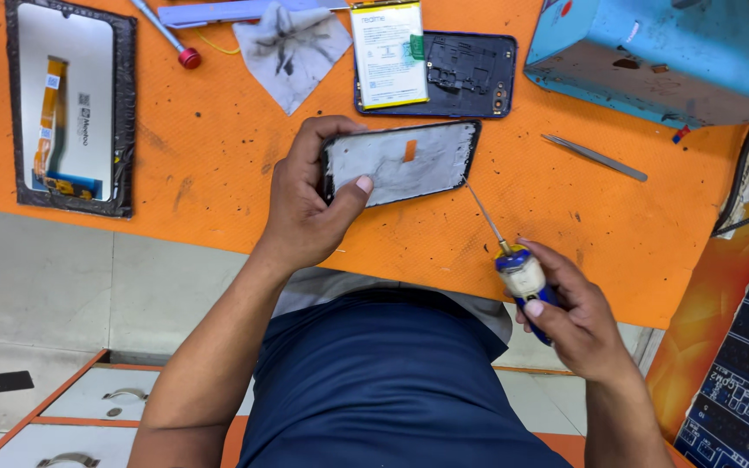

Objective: The person scrapes adhesive from a mobile phone screen frame using a thin tool and then uses a screwdriver on the internal components of the device.

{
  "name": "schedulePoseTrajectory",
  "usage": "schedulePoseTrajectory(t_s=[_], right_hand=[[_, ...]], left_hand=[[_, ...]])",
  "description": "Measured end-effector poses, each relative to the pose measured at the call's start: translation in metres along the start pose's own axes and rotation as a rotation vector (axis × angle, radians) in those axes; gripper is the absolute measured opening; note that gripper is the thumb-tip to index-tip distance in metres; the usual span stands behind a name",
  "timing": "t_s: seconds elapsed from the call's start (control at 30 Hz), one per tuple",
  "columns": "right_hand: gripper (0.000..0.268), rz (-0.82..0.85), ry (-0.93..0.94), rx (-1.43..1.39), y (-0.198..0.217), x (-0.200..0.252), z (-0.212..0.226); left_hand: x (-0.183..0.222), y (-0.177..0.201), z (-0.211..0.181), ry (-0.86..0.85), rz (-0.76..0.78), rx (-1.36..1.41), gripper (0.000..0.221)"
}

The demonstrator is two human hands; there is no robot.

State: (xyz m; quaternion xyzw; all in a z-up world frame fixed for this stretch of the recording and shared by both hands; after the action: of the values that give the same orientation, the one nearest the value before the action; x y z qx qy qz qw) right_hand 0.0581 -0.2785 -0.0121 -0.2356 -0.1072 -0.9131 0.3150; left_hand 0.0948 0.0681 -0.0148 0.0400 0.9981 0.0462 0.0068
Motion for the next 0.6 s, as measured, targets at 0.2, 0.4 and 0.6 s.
schedulePoseTrajectory(t_s=[0.2, 0.4, 0.6], right_hand=[[0.071, 0.099, 0.193, -0.412, -0.012, -0.005, 0.011], [0.066, -0.091, 0.084, 0.337, -0.016, -0.005, 0.033], [0.056, -0.217, 0.195, 0.92, -0.02, -0.016, 0.073]], left_hand=[[-0.004, 0.003, 0.002, 0.015, -0.004, 0.315, 0.04], [-0.013, 0.008, -0.018, -0.115, -0.04, 0.069, 0.04], [-0.034, 0.006, -0.013, -0.134, -0.015, 0.074, 0.048]])
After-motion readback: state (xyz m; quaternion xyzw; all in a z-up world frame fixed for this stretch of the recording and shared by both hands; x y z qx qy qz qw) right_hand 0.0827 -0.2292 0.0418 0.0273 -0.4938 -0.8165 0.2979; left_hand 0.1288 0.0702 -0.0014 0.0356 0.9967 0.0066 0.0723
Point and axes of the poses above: each hand's wrist, its own x-axis away from the middle knuckle, its own y-axis out of the back of the hand, z = x × y, the point moved 6 cm from there along -x, towards the middle knuckle, and after that the axes turned 10 degrees about z, right-handed, at the moved point
